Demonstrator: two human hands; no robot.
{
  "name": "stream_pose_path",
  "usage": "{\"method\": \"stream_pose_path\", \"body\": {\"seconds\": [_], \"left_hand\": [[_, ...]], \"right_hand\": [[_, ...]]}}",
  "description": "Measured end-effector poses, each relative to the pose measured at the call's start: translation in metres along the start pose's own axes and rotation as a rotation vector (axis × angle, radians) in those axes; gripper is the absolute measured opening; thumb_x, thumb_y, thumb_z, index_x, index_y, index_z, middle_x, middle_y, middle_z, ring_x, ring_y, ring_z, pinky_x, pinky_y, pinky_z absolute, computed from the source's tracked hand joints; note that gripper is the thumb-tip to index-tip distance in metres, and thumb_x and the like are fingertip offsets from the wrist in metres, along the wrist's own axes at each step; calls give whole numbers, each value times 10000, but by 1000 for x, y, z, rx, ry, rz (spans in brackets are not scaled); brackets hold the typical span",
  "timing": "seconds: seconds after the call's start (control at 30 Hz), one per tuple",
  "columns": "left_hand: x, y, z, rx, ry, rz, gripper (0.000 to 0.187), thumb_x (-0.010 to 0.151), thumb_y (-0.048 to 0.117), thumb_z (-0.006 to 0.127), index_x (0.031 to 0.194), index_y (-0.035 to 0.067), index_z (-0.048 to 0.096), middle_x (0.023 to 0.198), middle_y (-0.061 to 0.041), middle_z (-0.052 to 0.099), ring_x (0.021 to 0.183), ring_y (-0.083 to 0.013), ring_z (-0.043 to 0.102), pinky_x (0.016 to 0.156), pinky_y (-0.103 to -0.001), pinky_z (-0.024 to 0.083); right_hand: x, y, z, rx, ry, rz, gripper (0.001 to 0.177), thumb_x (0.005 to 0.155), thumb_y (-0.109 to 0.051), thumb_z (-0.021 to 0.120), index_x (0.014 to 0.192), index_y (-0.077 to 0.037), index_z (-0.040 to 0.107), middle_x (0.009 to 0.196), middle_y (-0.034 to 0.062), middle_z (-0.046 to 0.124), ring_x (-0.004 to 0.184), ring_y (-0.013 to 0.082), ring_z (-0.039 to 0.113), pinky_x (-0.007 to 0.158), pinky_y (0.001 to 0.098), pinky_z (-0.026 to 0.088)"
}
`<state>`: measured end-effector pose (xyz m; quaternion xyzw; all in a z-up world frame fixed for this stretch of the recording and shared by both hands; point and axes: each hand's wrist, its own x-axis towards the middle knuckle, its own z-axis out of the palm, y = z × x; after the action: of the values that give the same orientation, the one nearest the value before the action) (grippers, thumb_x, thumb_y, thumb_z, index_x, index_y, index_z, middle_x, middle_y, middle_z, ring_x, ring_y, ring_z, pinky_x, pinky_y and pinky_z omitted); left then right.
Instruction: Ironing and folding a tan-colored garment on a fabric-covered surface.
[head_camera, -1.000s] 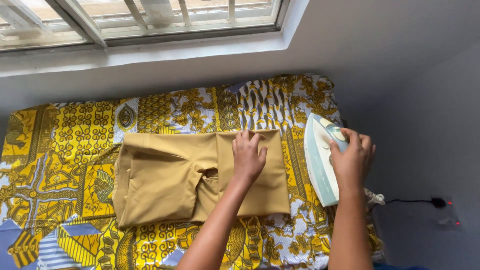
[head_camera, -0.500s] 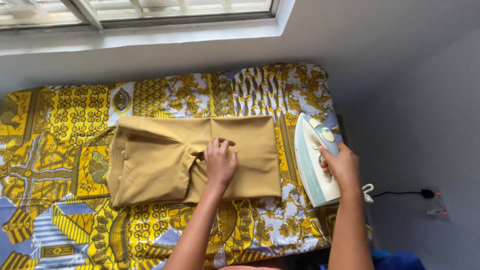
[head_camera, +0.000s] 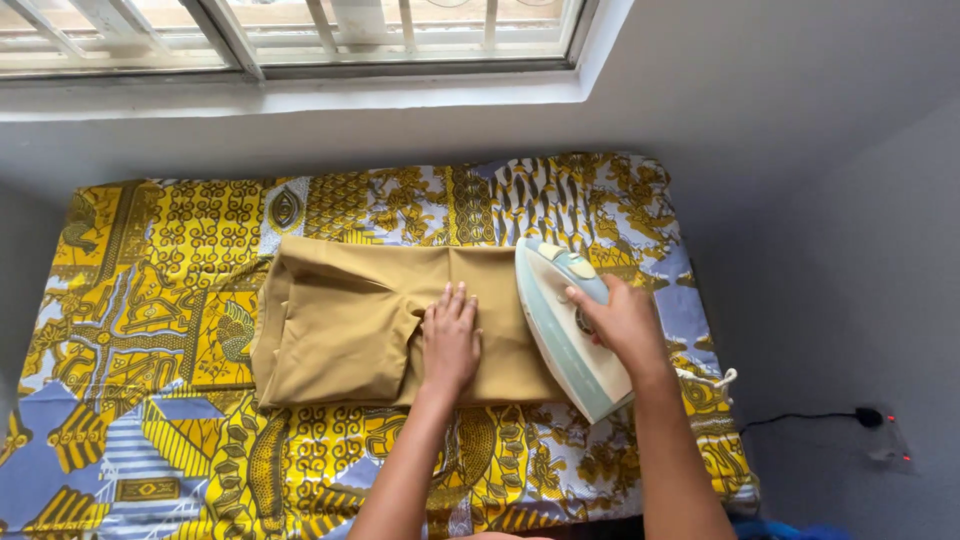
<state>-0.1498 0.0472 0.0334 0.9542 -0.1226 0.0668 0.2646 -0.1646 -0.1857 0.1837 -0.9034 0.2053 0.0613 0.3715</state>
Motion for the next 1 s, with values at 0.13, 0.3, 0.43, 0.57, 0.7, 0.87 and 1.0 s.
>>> {"method": "stream_pose_path", "body": {"seconds": [0.13,0.3,0.43,0.57,0.7,0.87,1.0], "left_hand": [[21,-17,13,103,-12,82,590,855,57,577,1444,53,545,1605,-134,394,1530,-285,274,1234,-496,190],[59,-39,34,262,-74,115,586,894,42,454,1478,9,490,1626,-140,369,1542,-280,263,1258,-483,159],[57,-51,49,252,-138,91,531,957,51,420,1483,13,484,1632,-124,369,1538,-280,274,1269,-476,159],[60,-45,48,258,-153,45,542,948,42,410,1486,22,470,1638,-101,349,1526,-277,275,1246,-478,179],[59,-43,47,225,-168,6,557,940,30,414,1496,27,456,1648,-88,329,1535,-282,262,1225,-490,220],[61,-43,42,238,-181,6,579,924,30,426,1502,24,450,1647,-98,330,1537,-291,256,1210,-493,250],[59,-47,46,233,-179,17,567,927,33,441,1494,28,459,1643,-99,339,1536,-297,260,1212,-493,260]], "right_hand": [[5,-21,35,-96,-70,29,542,836,-510,723,1074,-24,701,718,171,739,569,280,741,585,416,588],[32,-8,75,-393,-15,-161,582,911,-574,659,1074,-15,662,941,269,730,914,448,710,836,550,549],[40,-16,76,-413,22,-83,575,937,-556,611,1178,-33,614,984,281,726,933,461,710,841,564,549],[62,7,71,-383,150,33,594,964,-548,608,1157,13,612,975,314,715,929,472,713,841,557,558],[56,32,56,-370,167,58,598,965,-536,617,1155,31,609,959,334,705,911,481,716,823,560,561],[23,44,52,-353,165,105,602,939,-539,636,1172,16,607,960,335,708,925,506,699,831,578,544],[47,39,52,-380,235,125,588,965,-551,620,1121,16,638,1001,316,719,956,491,706,860,567,549]]}}
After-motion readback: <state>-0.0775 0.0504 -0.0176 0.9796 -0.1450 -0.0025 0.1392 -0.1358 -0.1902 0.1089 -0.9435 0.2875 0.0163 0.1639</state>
